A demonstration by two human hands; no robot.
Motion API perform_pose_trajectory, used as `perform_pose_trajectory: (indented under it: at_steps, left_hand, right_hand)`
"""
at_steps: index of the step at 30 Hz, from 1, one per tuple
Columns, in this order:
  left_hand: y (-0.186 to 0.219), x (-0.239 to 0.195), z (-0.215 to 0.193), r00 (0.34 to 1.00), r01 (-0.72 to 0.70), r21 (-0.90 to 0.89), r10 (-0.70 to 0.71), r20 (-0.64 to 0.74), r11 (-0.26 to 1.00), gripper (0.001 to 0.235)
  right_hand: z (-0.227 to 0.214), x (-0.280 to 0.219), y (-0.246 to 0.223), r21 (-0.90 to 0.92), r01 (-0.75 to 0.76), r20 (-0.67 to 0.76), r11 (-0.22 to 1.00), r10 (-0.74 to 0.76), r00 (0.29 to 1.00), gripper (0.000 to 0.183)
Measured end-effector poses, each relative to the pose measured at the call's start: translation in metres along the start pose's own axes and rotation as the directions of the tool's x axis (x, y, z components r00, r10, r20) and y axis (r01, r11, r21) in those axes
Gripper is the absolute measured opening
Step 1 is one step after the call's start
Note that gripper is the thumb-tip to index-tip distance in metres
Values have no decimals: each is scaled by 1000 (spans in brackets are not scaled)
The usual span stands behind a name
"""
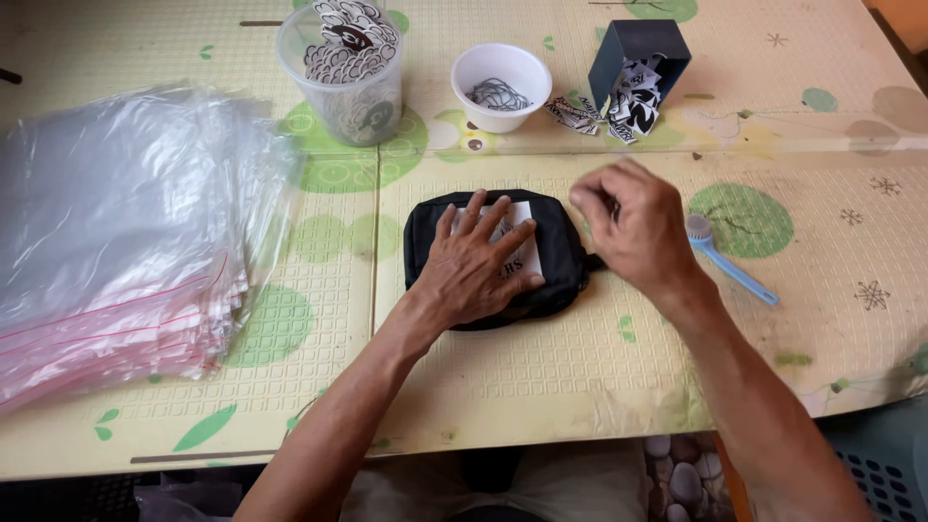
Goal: The person cleans a black shoulder bag with a blue brush, then attaches a printed label and a small charm to the bag's strap. The person smooths the label and secures the charm by hand.
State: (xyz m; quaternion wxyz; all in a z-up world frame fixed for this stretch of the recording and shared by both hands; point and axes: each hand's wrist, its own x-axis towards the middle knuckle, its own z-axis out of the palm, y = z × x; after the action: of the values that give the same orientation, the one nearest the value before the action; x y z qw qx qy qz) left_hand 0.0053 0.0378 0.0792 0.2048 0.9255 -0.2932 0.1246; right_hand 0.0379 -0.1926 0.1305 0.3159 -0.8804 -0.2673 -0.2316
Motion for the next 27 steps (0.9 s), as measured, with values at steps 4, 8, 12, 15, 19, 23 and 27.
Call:
perform_pose_trajectory:
  at_steps: [4,8,12,15,19,23,27]
  left_hand:
    - [-14,4,19,996,34,3,-34,85,999,83]
    - [-21,3,28,999,-26,117,31,-39,993,81]
    - [-23,3,29,999,-13,67,16,-43,998,83]
    - [-25,4,27,1000,-4,24,4,-14,1000,84]
    - [-25,3,30,999,0,36,1,-47,999,84]
    - [-25,3,31,999,7,13,-6,-52,1000,83]
    - [-26,4,31,999,3,6,-2,-45,1000,84]
  right_hand:
    - [28,78,37,-45,106,45,993,-104,994,9]
    - [56,152,45,-184,56,210,981,-16,978,10]
    - [96,195,57,-281,-124,429,952,240,871,8]
    - [124,206,65,-410,-134,495,902,344,798,27]
    - [153,206,77,-557,-68,546,828,427,720,34]
    - [153,208,80,-567,-77,556,820,450,699,24]
    - [137,203,88,-378,-160,384,912,312,869,13]
